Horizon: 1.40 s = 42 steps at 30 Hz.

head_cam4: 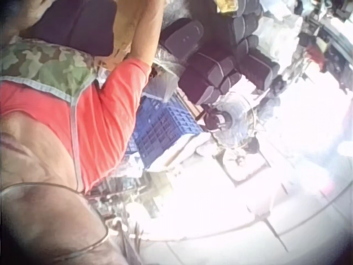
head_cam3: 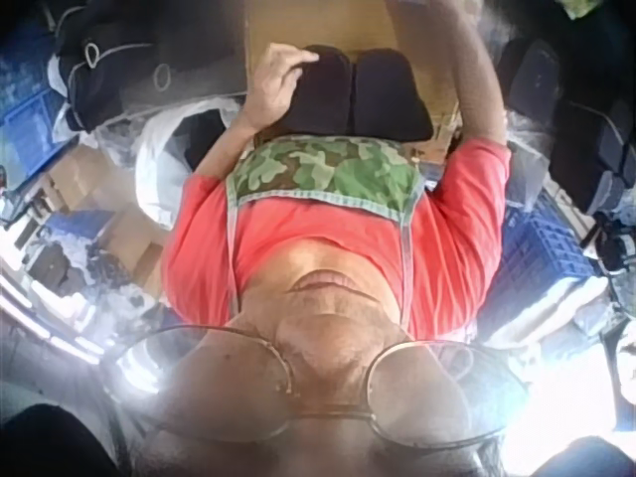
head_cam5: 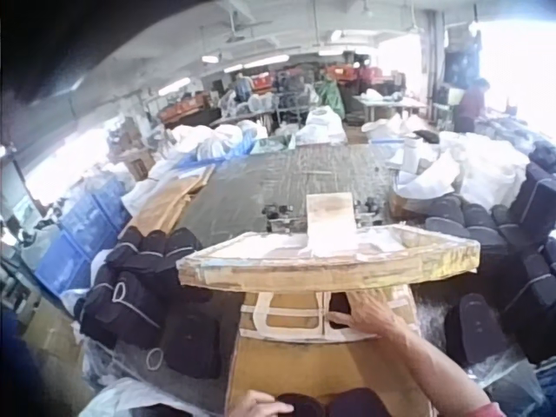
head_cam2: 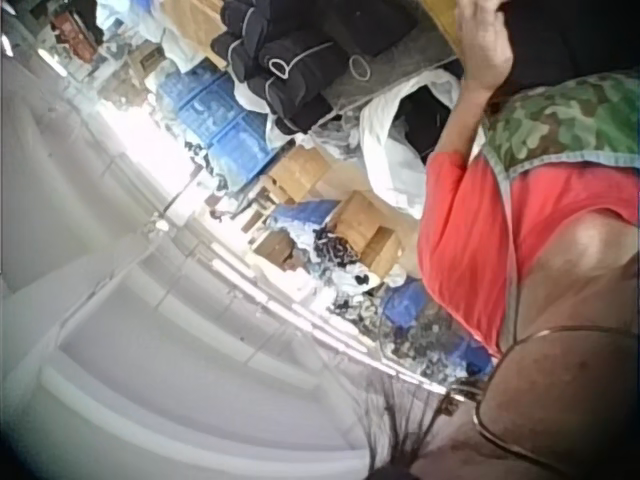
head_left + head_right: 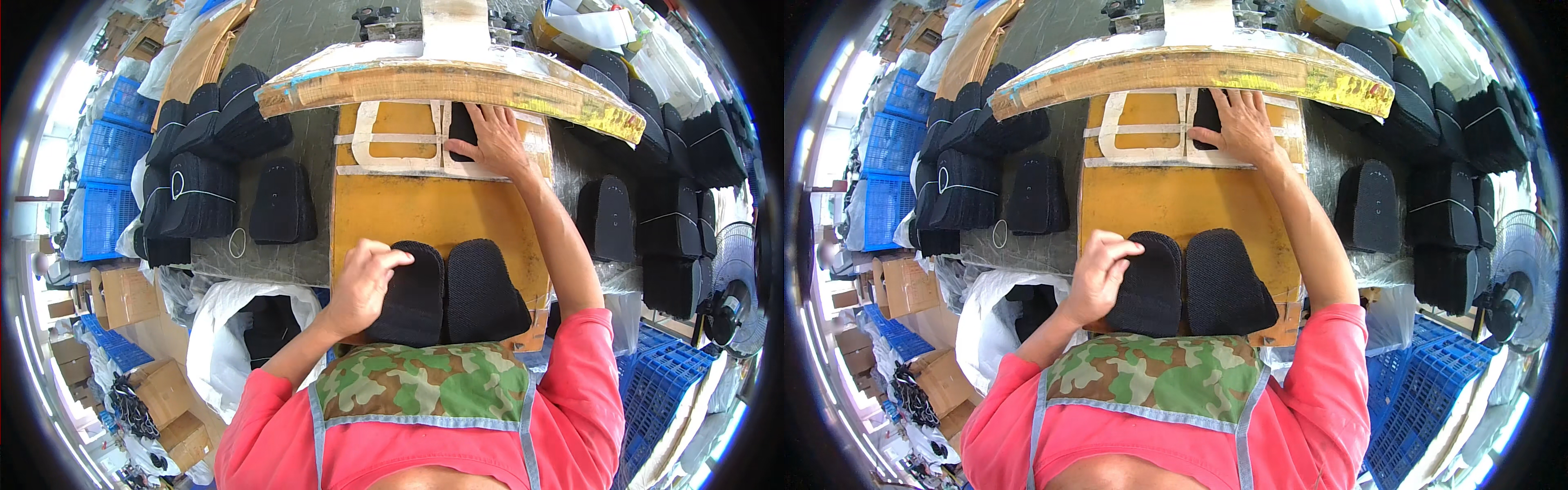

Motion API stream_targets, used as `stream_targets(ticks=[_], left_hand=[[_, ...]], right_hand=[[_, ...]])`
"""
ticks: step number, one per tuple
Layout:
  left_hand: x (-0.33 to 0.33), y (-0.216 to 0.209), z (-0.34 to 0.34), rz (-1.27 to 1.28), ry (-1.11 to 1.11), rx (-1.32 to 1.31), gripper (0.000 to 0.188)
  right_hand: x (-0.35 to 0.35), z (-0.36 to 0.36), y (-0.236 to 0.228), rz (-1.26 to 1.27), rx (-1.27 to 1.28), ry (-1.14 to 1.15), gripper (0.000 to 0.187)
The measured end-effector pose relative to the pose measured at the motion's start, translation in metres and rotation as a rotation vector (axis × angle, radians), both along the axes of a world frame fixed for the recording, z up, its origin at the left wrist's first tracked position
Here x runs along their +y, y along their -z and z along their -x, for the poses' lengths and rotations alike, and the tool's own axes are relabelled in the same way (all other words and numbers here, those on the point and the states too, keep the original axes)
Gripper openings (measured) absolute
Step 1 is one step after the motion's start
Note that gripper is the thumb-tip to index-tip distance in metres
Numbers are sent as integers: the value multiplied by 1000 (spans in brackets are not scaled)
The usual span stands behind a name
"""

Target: Applying glue or adhesive to shoe components using a screen-printing jig and a spreader tool.

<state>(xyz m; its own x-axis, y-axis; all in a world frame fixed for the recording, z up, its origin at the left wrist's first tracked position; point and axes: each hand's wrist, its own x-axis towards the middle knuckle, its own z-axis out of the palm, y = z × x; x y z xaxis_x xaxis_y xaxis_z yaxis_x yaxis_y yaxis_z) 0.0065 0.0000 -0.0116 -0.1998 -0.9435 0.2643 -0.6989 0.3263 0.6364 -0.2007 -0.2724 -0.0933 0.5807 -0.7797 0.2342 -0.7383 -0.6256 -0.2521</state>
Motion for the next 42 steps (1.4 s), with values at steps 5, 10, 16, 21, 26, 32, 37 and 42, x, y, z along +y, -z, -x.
stream_targets(ticks=[5,10,16,21,26,32,37,42], left_hand=[[-41,-11,-32,-153,-142,541,20],[-157,18,-44,54,-189,404,20],[-246,77,-51,45,-304,-177,27],[-230,82,-23,91,-208,-442,62],[-235,71,-15,-4,-226,-366,57],[-241,72,-25,-62,-72,-403,57],[-226,86,3,245,-38,-518,65],[-224,83,5,47,-59,-518,64]], right_hand=[[8,4,-7,-2,28,-17,108],[6,8,-5,-7,-82,24,97],[4,2,4,63,-124,45,83],[3,1,7,162,-190,25,66],[-10,0,-10,-189,-12,85,59],[-11,-4,-2,117,-137,-40,48],[-9,-3,-1,-4,-42,-17,52],[-9,-2,4,57,-62,-4,61]])
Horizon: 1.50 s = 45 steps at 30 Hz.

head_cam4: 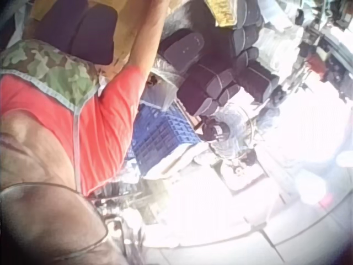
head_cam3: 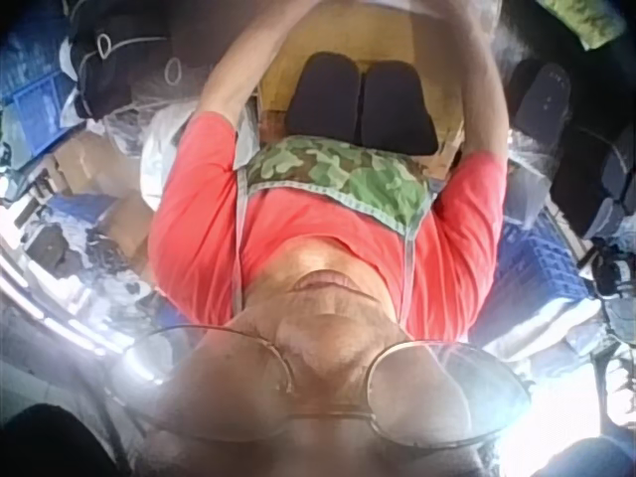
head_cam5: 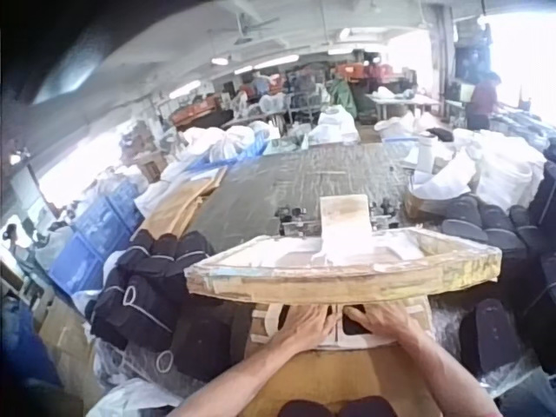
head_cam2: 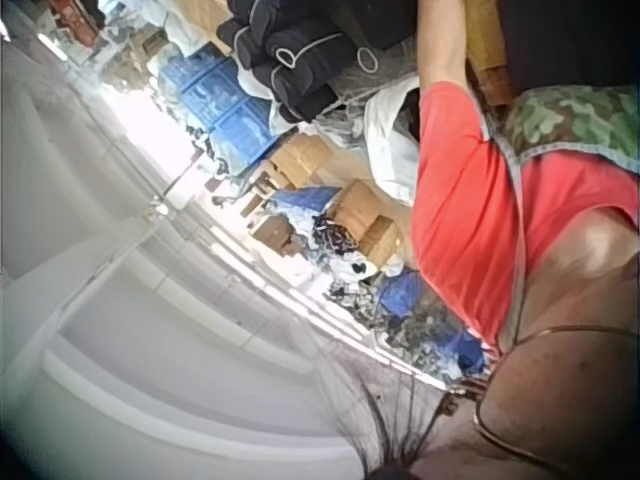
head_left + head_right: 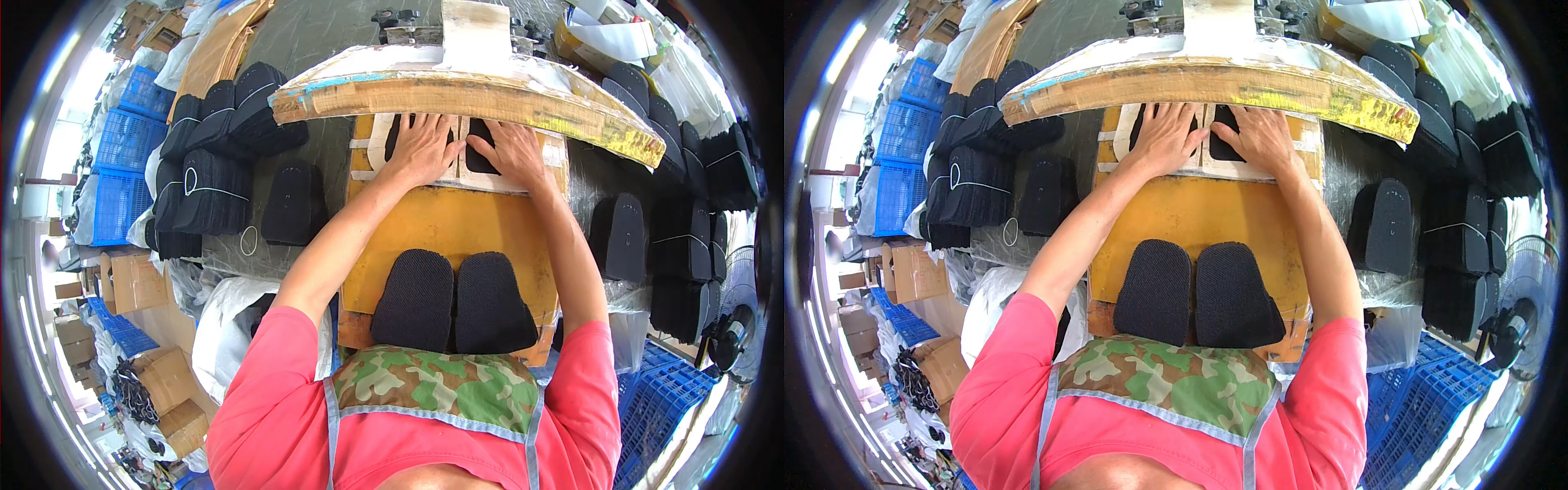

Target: Applying glue or adhesive to shoe components using a screen-printing jig and a spreader tool.

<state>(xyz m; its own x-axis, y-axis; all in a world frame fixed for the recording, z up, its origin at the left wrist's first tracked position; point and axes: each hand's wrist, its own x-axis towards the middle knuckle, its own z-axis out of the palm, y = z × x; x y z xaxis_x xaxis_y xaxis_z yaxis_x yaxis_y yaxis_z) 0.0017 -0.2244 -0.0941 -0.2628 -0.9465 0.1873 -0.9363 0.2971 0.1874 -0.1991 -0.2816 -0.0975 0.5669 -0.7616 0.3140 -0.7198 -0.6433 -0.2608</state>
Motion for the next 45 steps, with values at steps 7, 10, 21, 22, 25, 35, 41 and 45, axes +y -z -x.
stream_targets(ticks=[7,10,21,22,25,35,41,45], left_hand=[[-18,-7,-17,18,-34,79,55],[-19,-2,-19,-79,-61,11,57],[-10,3,-16,134,-131,-22,59],[-9,0,-15,78,-139,-22,61],[-5,-7,-5,-99,-38,-103,63],[-5,1,-17,20,6,-2,59],[-5,4,-24,84,-144,97,52],[1,6,-24,73,-202,36,60]], right_hand=[[0,-1,-1,77,-78,-22,62],[-1,-1,-1,-13,-49,55,60],[6,4,4,136,-39,46,69],[6,4,3,95,-37,55,69],[5,5,4,48,-24,70,69],[9,4,-4,23,-57,51,65],[8,9,4,120,-27,40,61],[9,13,1,28,24,33,61]])
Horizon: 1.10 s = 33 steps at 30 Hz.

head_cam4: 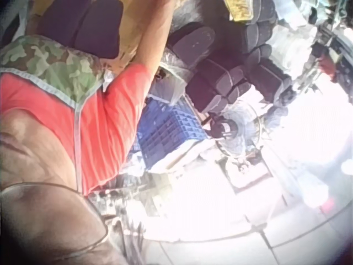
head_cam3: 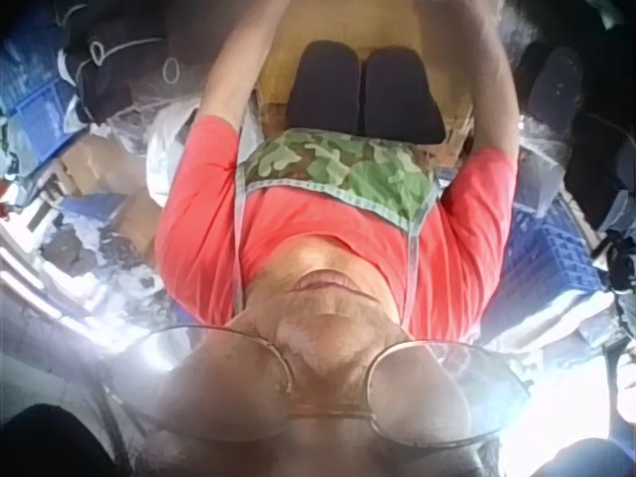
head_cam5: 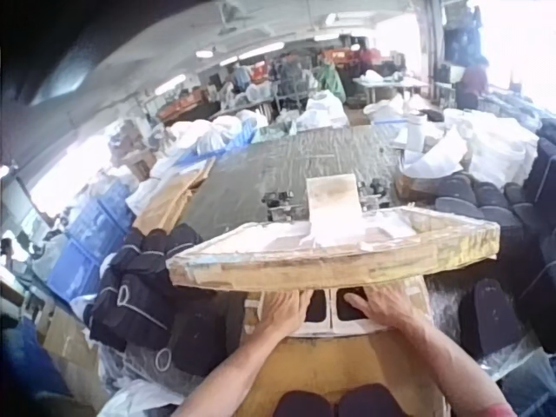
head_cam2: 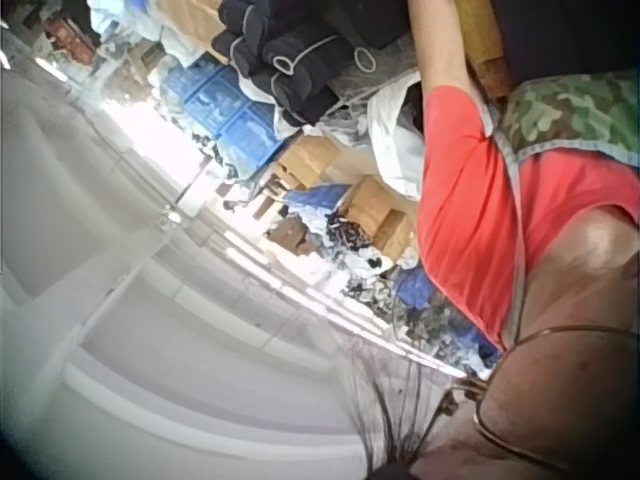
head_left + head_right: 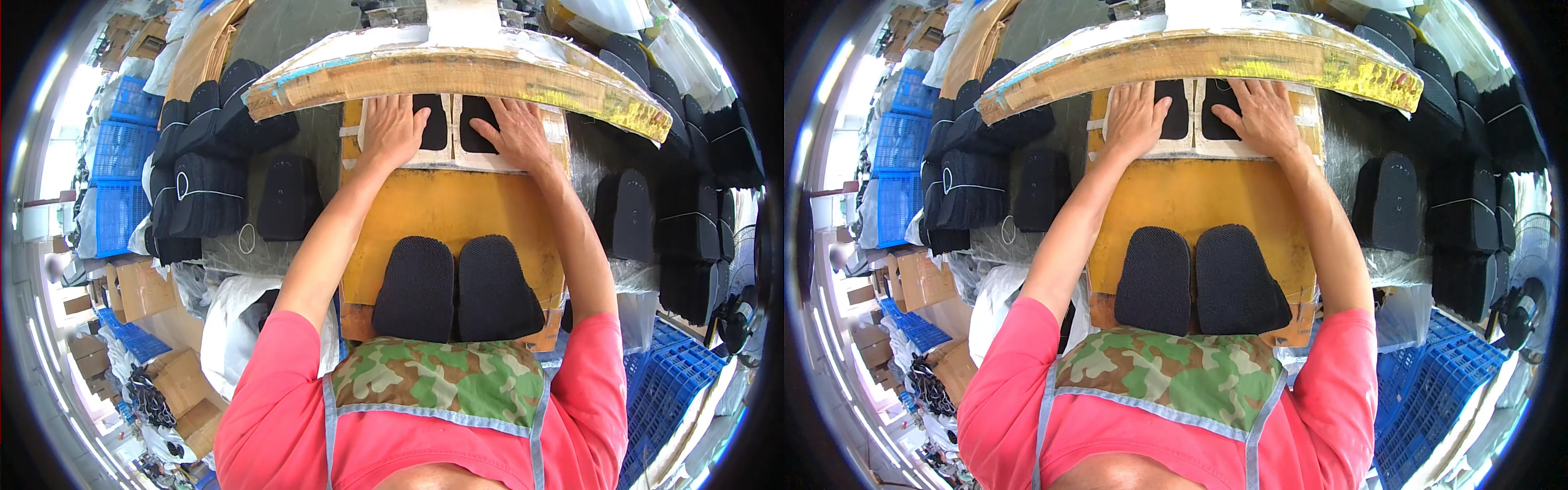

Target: Applying glue or adhesive to shoe components using a screen-printing jig and a spreader tool.

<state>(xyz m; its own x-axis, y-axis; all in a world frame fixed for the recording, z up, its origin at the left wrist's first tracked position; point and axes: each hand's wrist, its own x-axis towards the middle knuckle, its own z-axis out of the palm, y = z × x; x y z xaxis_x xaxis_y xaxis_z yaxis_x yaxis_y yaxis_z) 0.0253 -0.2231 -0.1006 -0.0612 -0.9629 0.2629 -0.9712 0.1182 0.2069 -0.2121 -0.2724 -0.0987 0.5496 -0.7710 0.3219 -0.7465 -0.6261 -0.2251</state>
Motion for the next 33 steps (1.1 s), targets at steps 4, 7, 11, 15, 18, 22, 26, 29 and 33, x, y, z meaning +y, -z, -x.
stream_targets(ticks=[4,7,11,15,18,22,26,29,33], left_hand=[[-2,6,-3,81,0,-92,64],[-3,5,-2,10,-14,-78,63],[1,-5,1,-73,-6,-69,62],[3,-6,0,-50,-1,-74,60],[6,-10,-4,50,43,57,58],[31,-37,-31,255,-12,836,52],[64,-97,-66,545,-27,1320,54],[75,-144,-67,386,191,1126,59],[103,-117,-76,288,199,956,61]], right_hand=[[0,-3,-3,-34,-17,22,62],[0,-1,-3,-23,-18,14,65],[2,0,-3,3,-65,10,67],[2,1,-1,41,-185,12,60],[3,6,2,20,-237,41,48],[18,21,-25,23,-256,62,36],[54,46,-79,-163,-236,-11,31],[85,53,-139,-429,-276,-193,28],[120,53,-199,-481,-260,-421,27]])
